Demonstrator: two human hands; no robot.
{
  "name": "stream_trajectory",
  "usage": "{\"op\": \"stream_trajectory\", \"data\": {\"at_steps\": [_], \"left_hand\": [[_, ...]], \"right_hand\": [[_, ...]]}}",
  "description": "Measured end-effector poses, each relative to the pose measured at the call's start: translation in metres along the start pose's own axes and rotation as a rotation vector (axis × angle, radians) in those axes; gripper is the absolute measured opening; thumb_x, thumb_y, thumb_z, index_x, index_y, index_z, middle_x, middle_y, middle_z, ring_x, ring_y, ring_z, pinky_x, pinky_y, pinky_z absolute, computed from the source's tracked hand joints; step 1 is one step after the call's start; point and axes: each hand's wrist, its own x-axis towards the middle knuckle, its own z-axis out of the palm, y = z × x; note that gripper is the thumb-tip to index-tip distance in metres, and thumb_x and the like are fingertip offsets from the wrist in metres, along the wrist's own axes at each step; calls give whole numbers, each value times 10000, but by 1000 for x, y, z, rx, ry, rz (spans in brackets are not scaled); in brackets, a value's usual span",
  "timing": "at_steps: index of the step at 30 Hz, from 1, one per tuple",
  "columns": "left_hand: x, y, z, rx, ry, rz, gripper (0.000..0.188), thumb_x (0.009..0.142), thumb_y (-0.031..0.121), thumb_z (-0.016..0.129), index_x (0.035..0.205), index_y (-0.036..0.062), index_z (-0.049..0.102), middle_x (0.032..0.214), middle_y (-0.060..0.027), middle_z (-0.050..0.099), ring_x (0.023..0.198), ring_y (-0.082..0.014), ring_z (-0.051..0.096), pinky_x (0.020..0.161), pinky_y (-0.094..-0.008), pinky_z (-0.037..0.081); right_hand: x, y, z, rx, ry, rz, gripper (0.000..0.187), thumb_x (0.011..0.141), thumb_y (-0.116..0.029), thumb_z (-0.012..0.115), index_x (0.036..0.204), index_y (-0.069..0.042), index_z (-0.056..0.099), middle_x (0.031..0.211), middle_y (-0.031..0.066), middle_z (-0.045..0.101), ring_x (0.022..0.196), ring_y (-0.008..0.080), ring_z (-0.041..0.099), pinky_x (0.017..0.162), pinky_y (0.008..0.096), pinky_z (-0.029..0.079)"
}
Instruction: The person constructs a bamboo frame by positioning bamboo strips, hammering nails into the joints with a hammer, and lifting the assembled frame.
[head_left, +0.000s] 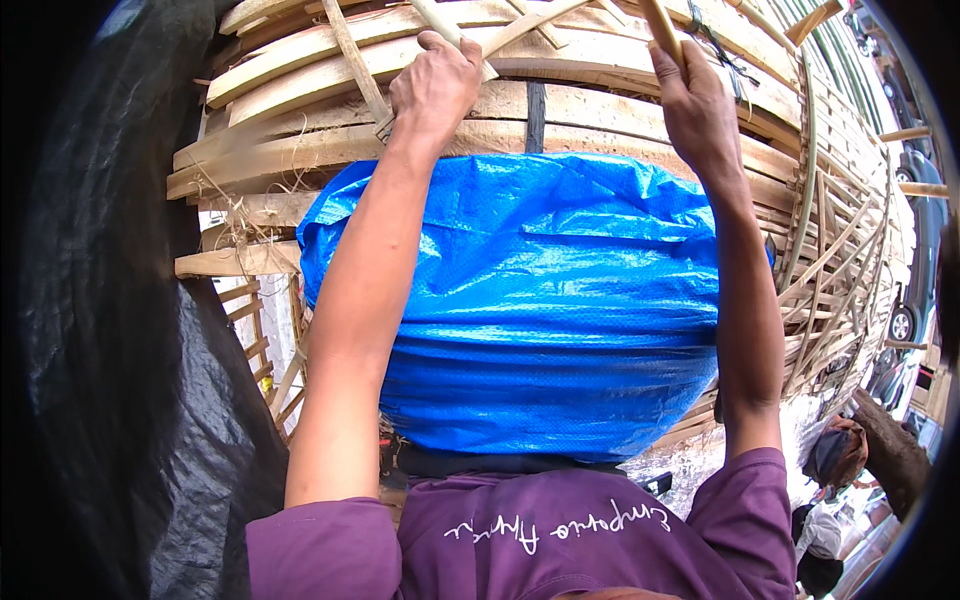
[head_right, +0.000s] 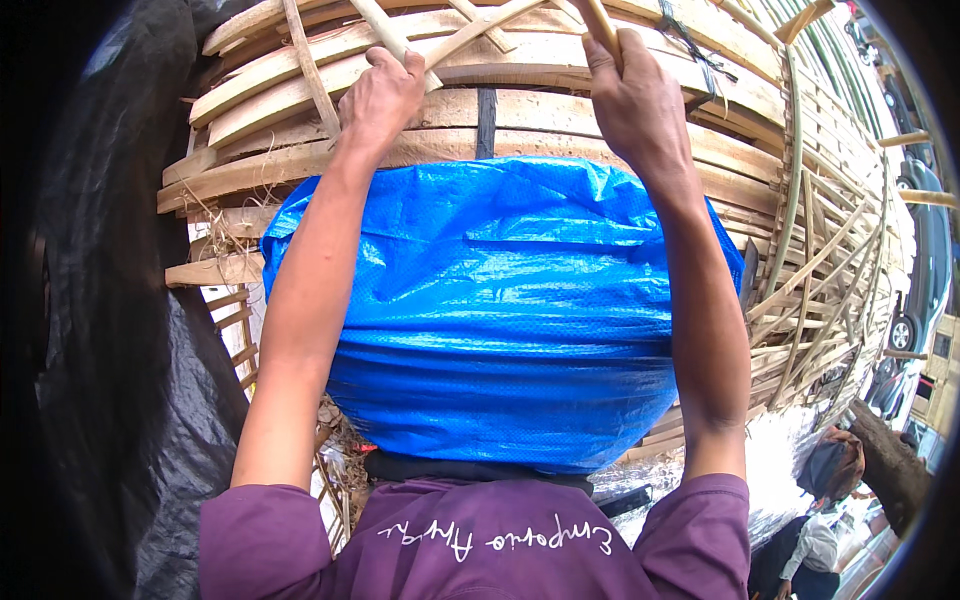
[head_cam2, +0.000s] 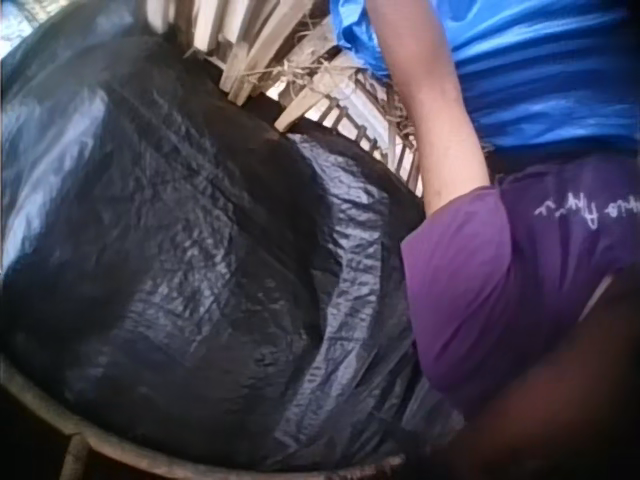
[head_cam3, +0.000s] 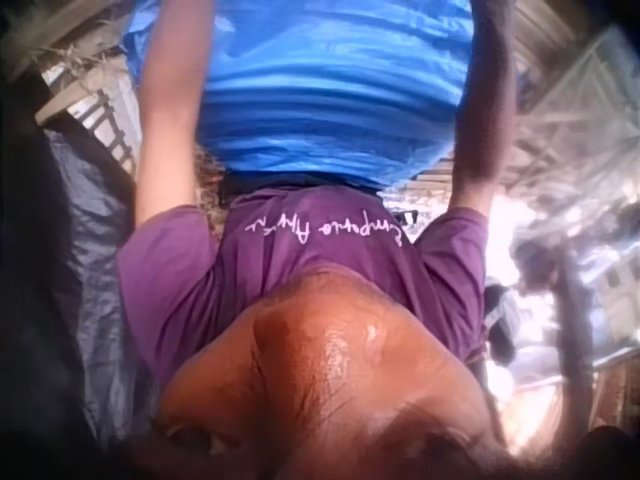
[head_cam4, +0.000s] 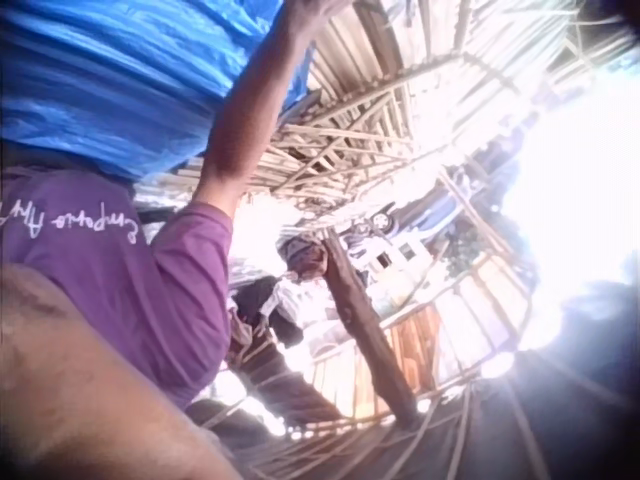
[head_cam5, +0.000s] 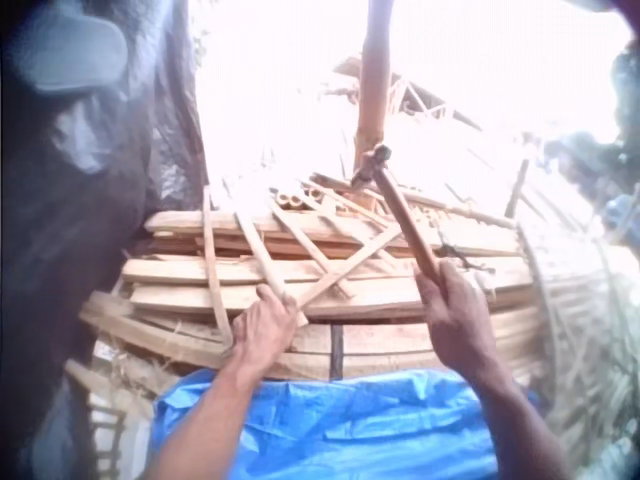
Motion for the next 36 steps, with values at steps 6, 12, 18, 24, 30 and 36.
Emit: {"op": "stream_trajectory", "data": {"at_steps": [6, 12, 18, 24, 30, 36], "left_hand": [[6, 28, -13, 26, 46, 44, 565, 983, 428, 345, 1112, -116, 428, 914, -345, 663, 903, -474, 670, 822, -533, 533], [6, -4, 12, 57, 90, 34, 534, 992, 420, 352, 1078, -104, 412, 837, -353, 652, 854, -503, 651, 794, -571, 511], [-4, 16, -6, 29, 76, 42, 514, 997, 433, 350, 1112, -64, 410, 902, -356, 651, 887, -498, 648, 804, -567, 499], [-2, 24, -39, 57, 139, 37, 487, 999, 449, 355, 1107, -22, 415, 895, -321, 665, 886, -488, 652, 778, -557, 498], [10, 11, -65, -229, 347, 38, 483, 1002, 500, 373, 1045, 29, 471, 877, -263, 663, 821, -466, 640, 724, -528, 479], [-6, 14, -99, -1140, 195, 92, 372, 1041, 475, 333, 988, 123, 442, 526, 11, 371, 352, -80, 287, 333, -235, 216]], "right_hand": [[-15, 2, 6, 351, 242, -161, 205, 1013, -245, 525, 948, -62, 459, 584, 174, 574, 484, 314, 593, 477, 471, 413], [-34, 3, 40, 193, -196, 136, 262, 983, -303, 525, 1001, -43, 508, 750, 299, 623, 764, 515, 597, 654, 601, 412], [-42, 6, 14, 473, 8, 221, 309, 980, -313, 571, 965, -5, 570, 625, 169, 545, 560, 284, 541, 548, 425, 408], [-33, 17, -6, 819, 183, 249, 303, 997, -313, 568, 962, -12, 565, 631, 29, 476, 588, 124, 457, 525, 325, 382], [-30, 13, -32, 1318, 227, 227, 209, 1026, -294, 529, 940, -128, 435, 575, -54, 385, 395, 12, 320, 333, 186, 241], [-38, 9, -61, 1344, 417, 230, 184, 1041, -281, 491, 984, -121, 420, 587, -49, 355, 417, 14, 324, 351, 177, 265]]}}
